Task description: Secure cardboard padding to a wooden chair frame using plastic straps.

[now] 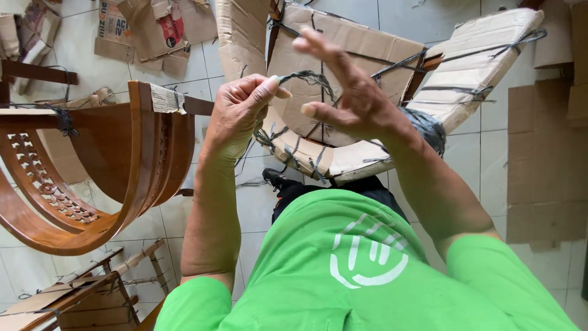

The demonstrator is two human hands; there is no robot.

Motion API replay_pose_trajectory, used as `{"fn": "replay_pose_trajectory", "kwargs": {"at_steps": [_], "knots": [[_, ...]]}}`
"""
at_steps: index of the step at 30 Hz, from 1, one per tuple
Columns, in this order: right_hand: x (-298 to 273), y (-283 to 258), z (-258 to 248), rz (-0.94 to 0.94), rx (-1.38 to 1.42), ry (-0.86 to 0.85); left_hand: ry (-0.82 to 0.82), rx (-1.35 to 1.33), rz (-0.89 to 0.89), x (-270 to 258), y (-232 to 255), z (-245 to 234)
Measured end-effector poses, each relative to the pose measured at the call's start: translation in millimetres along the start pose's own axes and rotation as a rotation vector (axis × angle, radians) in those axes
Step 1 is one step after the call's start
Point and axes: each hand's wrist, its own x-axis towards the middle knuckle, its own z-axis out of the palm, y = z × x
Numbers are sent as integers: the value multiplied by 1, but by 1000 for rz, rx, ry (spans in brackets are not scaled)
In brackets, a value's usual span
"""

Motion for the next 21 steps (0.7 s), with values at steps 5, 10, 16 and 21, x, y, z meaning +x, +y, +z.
{"fn": "replay_pose_trajectory", "kwargs": {"at_steps": [5, 10, 16, 21], "knots": [[8, 9, 48, 378, 346, -96, 25, 52, 6, -32, 1, -64], [-15, 36, 55, 524, 546, 293, -2, 21, -93, -83, -1, -161], [-27, 19, 83, 645, 433, 587, 54, 134, -98, -126, -13, -225], [-49, 32, 108, 761, 38, 534, 52, 225, -20, -137, -26, -245]]}}
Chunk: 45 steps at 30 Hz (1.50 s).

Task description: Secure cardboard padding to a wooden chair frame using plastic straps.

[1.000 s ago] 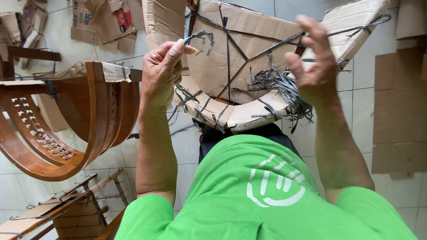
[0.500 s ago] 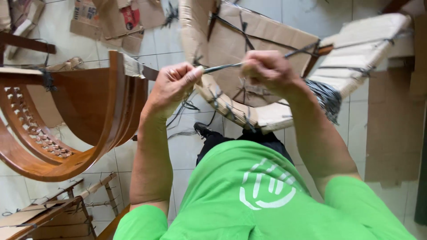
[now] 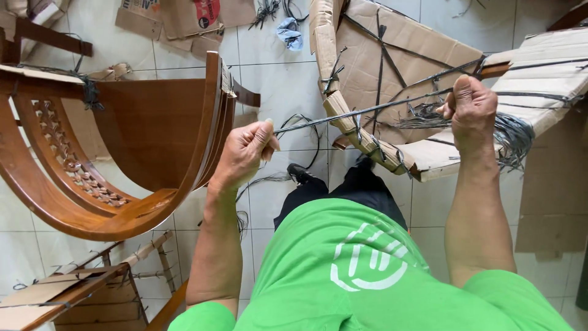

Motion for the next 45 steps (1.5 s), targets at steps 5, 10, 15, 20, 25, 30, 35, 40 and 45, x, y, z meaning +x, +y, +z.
{"fn": "replay_pose_trajectory", "kwargs": {"at_steps": [5, 10, 15, 20, 25, 30, 35, 40, 45], "knots": [[-25, 15, -1, 12, -398, 65, 6, 224, 10, 3, -3, 7], [-22, 5, 18, 52, -809, 131, -66, 450, 24, 29, -5, 28], [-8, -86, 102, -65, -157, -277, -236, 543, 42, 71, -9, 43], [26, -50, 144, -80, 70, -513, -158, 577, 98, 126, 0, 46], [48, -43, 155, 65, 109, -305, -108, 809, 54, 164, 9, 32], [81, -36, 140, -35, -54, -212, -91, 657, -182, 198, 8, 32], [92, -33, 110, 99, -105, -175, -142, 482, -172, 224, 6, 35], [93, -20, 103, 287, -67, -144, -207, 382, -96, 245, -7, 30], [106, -19, 104, 397, -86, -83, -153, 282, -212, 263, -37, 27]]}}
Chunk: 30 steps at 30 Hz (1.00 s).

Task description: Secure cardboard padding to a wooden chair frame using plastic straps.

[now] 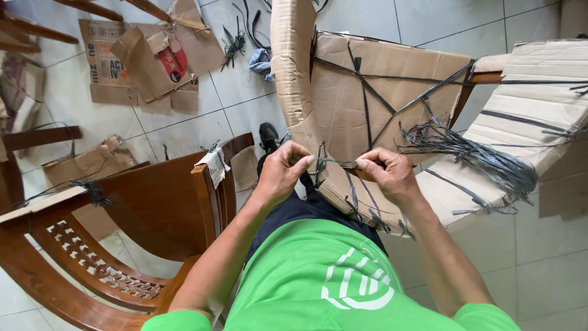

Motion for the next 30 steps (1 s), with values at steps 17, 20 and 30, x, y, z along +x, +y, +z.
{"fn": "replay_pose_trajectory", "kwargs": {"at_steps": [17, 20, 30], "knots": [[232, 166, 23, 157, -213, 243, 355, -427, -507, 128, -234, -40], [288, 209, 64, 238, -182, 176, 314, -314, -587, 155, -269, -25], [345, 250, 125, 461, -122, -118, 246, -568, -601, 256, -295, 38]]}}
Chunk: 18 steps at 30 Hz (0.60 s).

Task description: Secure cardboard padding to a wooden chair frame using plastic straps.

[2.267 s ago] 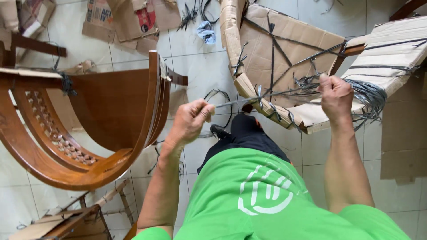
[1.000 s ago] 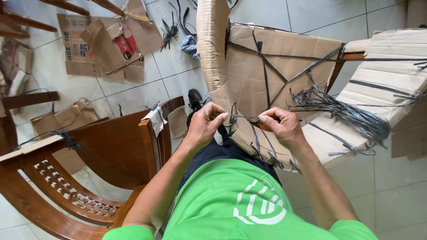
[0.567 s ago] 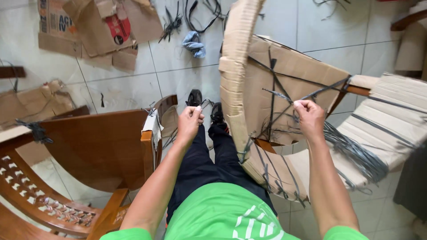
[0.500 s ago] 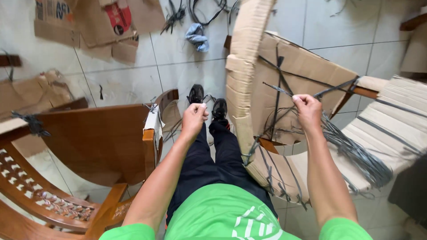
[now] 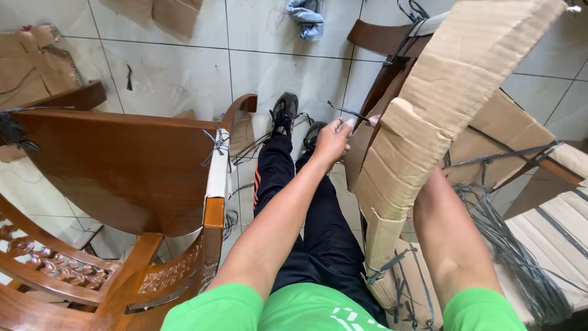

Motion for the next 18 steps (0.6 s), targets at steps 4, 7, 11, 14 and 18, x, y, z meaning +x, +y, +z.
{"fn": "replay_pose_trajectory", "kwargs": {"at_steps": [4, 7, 11, 14, 18], "knots": [[12, -6, -7, 43, 38, -95, -39, -164, -49, 9, 24, 15], [16, -1, -19, 86, 79, -163, -66, -217, 37, 27, 16, 16], [-19, 8, -40, 126, 173, -244, -63, -224, 106, 29, 31, -56], [-54, -47, -71, 110, 46, -271, 17, -128, 170, 16, 70, -111], [-109, -58, -118, 146, -83, -297, 238, 74, 219, -49, 135, -148]]}}
